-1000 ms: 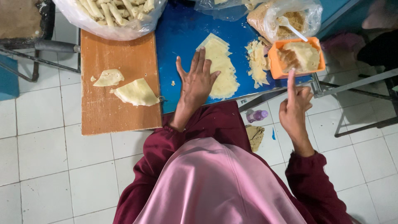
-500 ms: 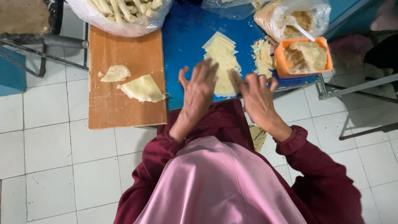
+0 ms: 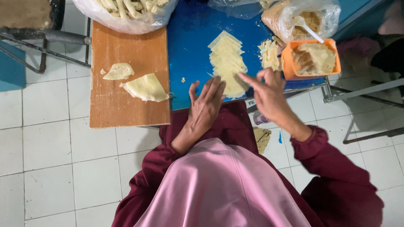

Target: The person sits at a blue table folding thin pastry wrappers around a filling. They take a wrapper, spoon filling from an orange container onto it, fold the wrapper over the filling, and set the finished filled pastry aside, repeating the cycle while finished rolled pastries accumulate in a plastic bag on the table.

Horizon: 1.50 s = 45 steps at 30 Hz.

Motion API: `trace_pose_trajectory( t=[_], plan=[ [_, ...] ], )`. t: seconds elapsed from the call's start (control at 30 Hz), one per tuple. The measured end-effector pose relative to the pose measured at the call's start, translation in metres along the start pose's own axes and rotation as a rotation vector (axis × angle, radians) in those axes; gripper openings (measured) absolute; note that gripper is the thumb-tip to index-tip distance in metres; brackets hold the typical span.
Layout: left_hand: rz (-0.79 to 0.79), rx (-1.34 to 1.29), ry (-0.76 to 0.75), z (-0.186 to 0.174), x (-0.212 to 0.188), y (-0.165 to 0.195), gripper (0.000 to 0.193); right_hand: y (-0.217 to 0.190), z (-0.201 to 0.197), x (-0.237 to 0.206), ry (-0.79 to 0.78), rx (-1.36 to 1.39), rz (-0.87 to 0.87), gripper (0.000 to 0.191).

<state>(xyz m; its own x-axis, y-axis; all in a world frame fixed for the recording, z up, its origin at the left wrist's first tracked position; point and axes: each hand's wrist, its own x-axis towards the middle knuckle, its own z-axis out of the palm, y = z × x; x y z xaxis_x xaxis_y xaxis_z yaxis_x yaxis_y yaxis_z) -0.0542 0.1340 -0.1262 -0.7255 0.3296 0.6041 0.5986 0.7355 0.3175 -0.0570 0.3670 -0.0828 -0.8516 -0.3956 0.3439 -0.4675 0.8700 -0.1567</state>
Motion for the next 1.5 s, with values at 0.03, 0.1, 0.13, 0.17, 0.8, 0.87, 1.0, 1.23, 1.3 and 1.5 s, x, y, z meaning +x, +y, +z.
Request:
trace_pose_trajectory(
  t=[0.03, 0.1, 0.13, 0.17, 0.8, 0.87, 1.0, 1.23, 1.3, 1.5],
  plan=[
    [0.014, 0.002, 0.003, 0.0, -0.001, 0.001, 0.036, -0.002, 0.005, 0.001, -0.012, 0.045, 0.02, 0.081],
    [0.035, 0.012, -0.007, 0.001, -0.003, 0.003, 0.032, -0.007, 0.017, 0.0, -0.045, -0.072, 0.011, 0.082],
    [0.043, 0.025, -0.01, 0.001, -0.003, 0.003, 0.03, -0.008, 0.021, -0.001, -0.06, -0.13, 0.003, 0.083],
    [0.054, 0.041, -0.008, 0.002, -0.002, 0.002, 0.028, -0.008, 0.023, -0.003, -0.03, -0.193, -0.017, 0.082],
    [-0.096, 0.002, 0.058, 0.007, 0.022, 0.014, 0.004, -0.028, 0.009, -0.029, -0.205, -0.943, -0.243, 0.073],
    [-0.107, 0.012, 0.053, 0.008, 0.023, 0.015, 0.002, -0.03, -0.004, -0.027, -0.244, -1.084, -0.393, 0.067],
    [-0.132, -0.007, 0.031, 0.009, 0.023, 0.017, 0.012, -0.018, -0.034, -0.017, -0.278, -0.621, -0.358, 0.036],
    [-0.208, -0.001, 0.004, 0.013, 0.023, 0.018, 0.035, 0.132, -0.092, 0.014, 0.212, -0.251, 0.095, 0.008],
    [-0.21, -0.003, 0.005, 0.013, 0.023, 0.019, 0.035, 0.173, -0.077, 0.03, 0.174, -0.342, 0.138, 0.005],
    [-0.204, 0.012, 0.003, 0.014, 0.029, 0.02, 0.024, 0.224, -0.026, 0.041, 0.202, -0.32, 0.138, 0.006]
  ],
)
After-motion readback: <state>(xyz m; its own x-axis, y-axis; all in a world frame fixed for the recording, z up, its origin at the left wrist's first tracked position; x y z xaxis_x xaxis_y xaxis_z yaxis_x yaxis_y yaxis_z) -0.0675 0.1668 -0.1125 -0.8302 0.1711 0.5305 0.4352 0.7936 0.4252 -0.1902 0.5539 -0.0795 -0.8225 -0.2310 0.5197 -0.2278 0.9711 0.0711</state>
